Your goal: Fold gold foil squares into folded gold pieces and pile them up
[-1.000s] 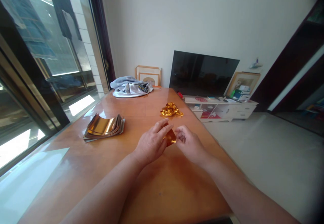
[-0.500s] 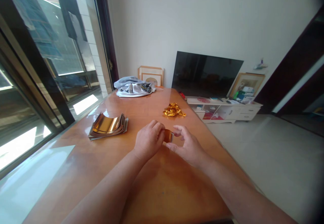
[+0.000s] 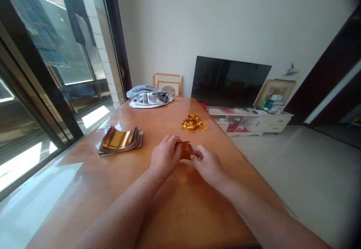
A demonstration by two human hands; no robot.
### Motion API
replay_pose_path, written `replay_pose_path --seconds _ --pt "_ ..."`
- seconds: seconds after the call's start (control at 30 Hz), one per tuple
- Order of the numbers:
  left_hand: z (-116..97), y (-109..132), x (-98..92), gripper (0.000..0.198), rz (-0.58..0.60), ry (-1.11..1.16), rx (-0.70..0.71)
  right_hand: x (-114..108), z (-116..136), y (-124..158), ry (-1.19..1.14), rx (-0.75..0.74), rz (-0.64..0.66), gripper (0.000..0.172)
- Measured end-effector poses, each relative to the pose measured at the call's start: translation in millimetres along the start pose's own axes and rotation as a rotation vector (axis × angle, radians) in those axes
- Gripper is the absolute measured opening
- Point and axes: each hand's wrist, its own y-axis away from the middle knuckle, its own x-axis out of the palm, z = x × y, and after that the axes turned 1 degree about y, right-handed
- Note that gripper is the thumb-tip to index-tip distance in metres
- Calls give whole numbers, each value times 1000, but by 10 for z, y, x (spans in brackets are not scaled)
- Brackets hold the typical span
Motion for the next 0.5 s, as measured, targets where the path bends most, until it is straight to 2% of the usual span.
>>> replay_pose_path --seconds 0.13,0.23,0.3,0.4,0.5 --pt "18 5 35 33 -8 62 89 -84 -48 -46 95 -85 -115 5" --pt "43 -1 83 46 -20 145 194 -202 -56 -64 320 -233 -231 9" --pt "68 -8 123 50 0 200 236 -259 -66 -49 462 -312 -257 12" --pt "120 -11 191 52 79 237 248 -278 -107 16 563 -395 -187 16" --pt "168 7 249 47 212 196 201 -246 -177 102 588 -446 -29 14"
